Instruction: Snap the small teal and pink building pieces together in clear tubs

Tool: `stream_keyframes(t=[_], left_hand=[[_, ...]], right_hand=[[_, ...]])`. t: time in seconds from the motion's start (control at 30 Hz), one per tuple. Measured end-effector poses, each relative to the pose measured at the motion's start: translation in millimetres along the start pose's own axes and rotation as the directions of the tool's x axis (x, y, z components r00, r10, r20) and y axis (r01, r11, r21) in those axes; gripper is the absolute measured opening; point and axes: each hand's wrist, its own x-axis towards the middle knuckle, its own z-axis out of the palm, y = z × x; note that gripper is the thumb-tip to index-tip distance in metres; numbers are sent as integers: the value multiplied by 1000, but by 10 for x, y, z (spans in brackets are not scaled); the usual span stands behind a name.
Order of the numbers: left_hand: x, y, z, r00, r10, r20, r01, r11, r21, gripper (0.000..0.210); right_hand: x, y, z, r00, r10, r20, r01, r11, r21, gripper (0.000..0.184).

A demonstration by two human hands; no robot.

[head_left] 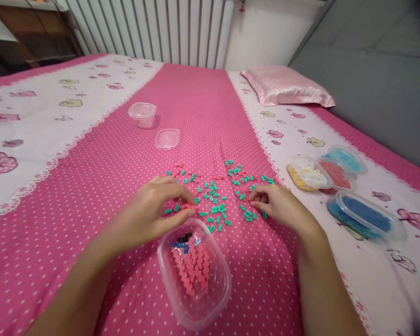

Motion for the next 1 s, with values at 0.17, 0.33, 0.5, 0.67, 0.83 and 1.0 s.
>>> stream_keyframes(t=[0.17,0.33,0.5,0.67,0.83,1.0], left_hand=[[1,29,8,1000,20,-1,-20,999,-29,17],[4,64,48,997,21,-72,-28,995,-100,9],[4,73,65,995,27,-97,-40,990,-137,7],[0,99,65,994,-12,-109,-6,986,-166,6],[-3,130,68,993,-33,-113,9,979,-206,5],[1,128,106,993,-50,-109,24,974,-226,4]], right_hand=[[-8,-244,-42,991,-123,-49,129,979,155,9],[-74,-697,146,947,-317,-46,306,855,419,9],[-115,-885,354,930,-356,-95,332,698,635,23],[-102,-862,411,938,-318,-136,319,642,697,27],[-80,-883,438,948,-282,-149,300,630,716,14],[-82,-935,458,930,-294,-219,364,677,640,10]])
